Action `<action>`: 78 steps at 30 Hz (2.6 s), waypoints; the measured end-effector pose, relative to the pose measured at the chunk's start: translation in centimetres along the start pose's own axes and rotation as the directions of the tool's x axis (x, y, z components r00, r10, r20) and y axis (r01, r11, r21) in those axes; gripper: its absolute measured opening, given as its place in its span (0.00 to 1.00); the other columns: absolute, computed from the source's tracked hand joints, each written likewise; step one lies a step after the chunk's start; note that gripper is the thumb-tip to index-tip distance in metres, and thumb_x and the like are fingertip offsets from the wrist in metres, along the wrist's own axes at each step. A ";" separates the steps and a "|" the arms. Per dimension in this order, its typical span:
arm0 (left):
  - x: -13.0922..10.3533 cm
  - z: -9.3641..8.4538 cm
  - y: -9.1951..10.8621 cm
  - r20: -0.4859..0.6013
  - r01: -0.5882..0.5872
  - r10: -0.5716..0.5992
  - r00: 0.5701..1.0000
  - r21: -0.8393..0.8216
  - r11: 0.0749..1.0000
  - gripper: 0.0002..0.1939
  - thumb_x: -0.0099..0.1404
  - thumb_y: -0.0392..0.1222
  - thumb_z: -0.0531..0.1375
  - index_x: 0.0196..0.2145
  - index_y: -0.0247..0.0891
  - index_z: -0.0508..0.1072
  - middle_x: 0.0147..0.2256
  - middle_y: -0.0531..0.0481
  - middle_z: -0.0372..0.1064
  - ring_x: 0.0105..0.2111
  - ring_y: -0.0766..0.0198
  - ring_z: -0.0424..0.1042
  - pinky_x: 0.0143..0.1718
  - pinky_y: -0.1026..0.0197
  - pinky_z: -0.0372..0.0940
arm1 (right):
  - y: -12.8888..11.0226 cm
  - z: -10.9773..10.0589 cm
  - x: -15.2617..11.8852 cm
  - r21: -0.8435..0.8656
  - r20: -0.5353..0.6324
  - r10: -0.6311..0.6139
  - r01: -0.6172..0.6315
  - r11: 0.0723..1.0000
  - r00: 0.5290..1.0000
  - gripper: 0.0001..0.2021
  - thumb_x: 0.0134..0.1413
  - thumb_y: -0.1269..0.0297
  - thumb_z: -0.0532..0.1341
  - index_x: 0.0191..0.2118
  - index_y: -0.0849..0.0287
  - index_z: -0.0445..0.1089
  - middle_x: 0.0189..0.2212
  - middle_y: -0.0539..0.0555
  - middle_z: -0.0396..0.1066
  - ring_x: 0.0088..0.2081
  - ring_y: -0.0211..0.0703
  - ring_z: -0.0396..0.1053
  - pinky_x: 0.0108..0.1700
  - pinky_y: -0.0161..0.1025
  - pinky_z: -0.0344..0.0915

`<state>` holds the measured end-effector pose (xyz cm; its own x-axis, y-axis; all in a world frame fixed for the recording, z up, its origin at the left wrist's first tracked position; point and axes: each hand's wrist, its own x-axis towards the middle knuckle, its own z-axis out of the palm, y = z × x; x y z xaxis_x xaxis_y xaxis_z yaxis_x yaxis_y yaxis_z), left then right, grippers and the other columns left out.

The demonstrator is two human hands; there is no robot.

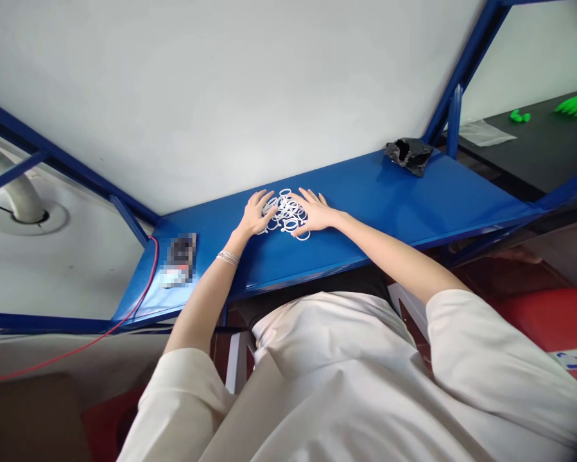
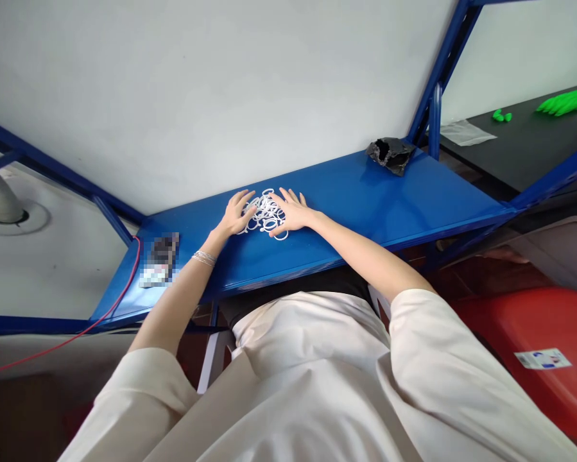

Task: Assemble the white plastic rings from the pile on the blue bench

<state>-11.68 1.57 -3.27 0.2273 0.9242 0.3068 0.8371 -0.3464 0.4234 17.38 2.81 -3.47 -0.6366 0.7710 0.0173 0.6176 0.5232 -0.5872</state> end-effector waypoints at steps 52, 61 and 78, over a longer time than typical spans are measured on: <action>5.9 5.8 13.0 0.095 -0.098 0.132 0.987 -0.298 0.949 0.16 0.67 0.50 0.75 0.49 0.41 0.85 0.55 0.39 0.84 0.57 0.44 0.82 0.65 0.40 0.73 | 11.8 -10.8 -15.8 -0.096 -0.319 0.042 -0.076 0.992 0.947 0.45 0.60 0.36 0.73 0.77 0.51 0.71 0.80 0.61 0.61 0.80 0.74 0.58 0.80 0.73 0.58; 3.0 7.3 16.9 0.238 -0.363 0.383 0.892 -0.123 0.924 0.11 0.72 0.49 0.72 0.48 0.43 0.89 0.57 0.37 0.79 0.59 0.39 0.75 0.65 0.35 0.67 | 11.2 -13.4 -12.7 0.016 -0.346 0.100 -0.101 0.995 0.933 0.30 0.65 0.43 0.69 0.65 0.55 0.82 0.68 0.61 0.78 0.71 0.69 0.73 0.76 0.67 0.68; 0.6 3.6 10.9 0.004 -0.306 0.306 0.952 0.017 0.952 0.17 0.76 0.46 0.65 0.57 0.38 0.83 0.55 0.35 0.79 0.56 0.41 0.76 0.62 0.37 0.70 | 10.5 -15.2 -3.6 -0.037 -0.537 0.320 -0.401 0.915 0.781 0.18 0.63 0.78 0.67 0.56 0.69 0.85 0.47 0.66 0.86 0.49 0.57 0.84 0.63 0.52 0.77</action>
<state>-0.65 -1.07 -1.53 0.4750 0.7744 0.4179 0.7355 -0.6101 0.2946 33.19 11.02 2.57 -0.0513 0.9644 0.2596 0.8379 0.1829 -0.5142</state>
